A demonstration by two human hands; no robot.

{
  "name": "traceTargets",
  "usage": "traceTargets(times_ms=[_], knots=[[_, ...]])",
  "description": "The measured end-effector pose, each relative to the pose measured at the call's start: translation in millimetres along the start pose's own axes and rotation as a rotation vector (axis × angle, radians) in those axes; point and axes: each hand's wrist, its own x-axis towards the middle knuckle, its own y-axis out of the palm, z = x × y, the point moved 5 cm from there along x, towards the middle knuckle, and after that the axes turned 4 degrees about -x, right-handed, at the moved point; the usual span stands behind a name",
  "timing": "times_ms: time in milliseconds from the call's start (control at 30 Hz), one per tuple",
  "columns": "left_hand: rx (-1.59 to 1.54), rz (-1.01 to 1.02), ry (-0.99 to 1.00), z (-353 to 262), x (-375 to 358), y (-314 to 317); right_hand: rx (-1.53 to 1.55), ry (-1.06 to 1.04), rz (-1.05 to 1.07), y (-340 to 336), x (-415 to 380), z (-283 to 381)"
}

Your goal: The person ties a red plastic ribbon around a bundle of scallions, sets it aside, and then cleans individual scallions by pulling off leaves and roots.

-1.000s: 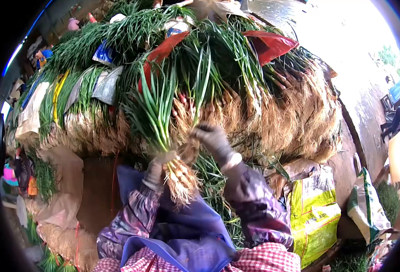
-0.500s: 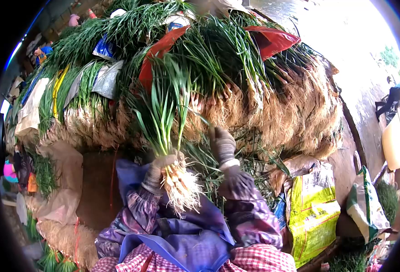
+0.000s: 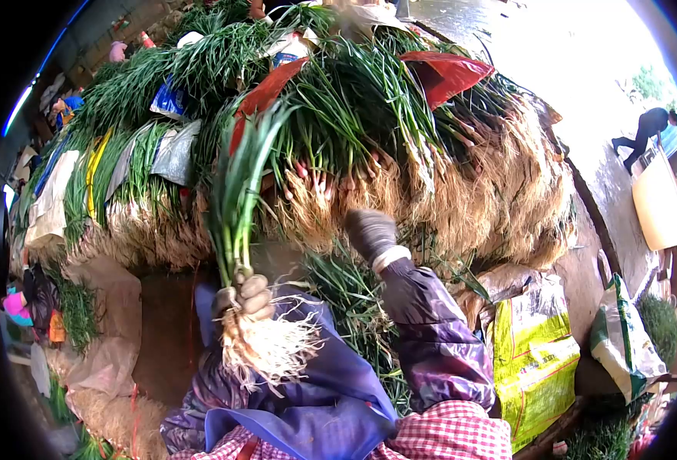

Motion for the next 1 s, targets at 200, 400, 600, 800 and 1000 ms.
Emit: traceTargets(times_ms=[200, 400, 600, 800, 1000], knots=[[0.048, -0.282, -0.014, 11, 18, -7, 0.108, 0.237, -0.484, -53, 62, -57], [0.045, -0.313, 0.061, 10, 5, -30, 0.289, -0.011, -0.01, -48, -7, -10], [0.073, -0.248, 0.124, 1, 13, -24, 0.281, 0.064, 0.002, -53, 4, -27], [0.084, -0.307, 0.021, 7, 3, -41, 0.007, 0.366, -0.122, -51, 103, -77], [0.172, -0.526, -0.062, 9, -4, -63, 1.333, 0.306, 0.232, -79, -1, 23]])
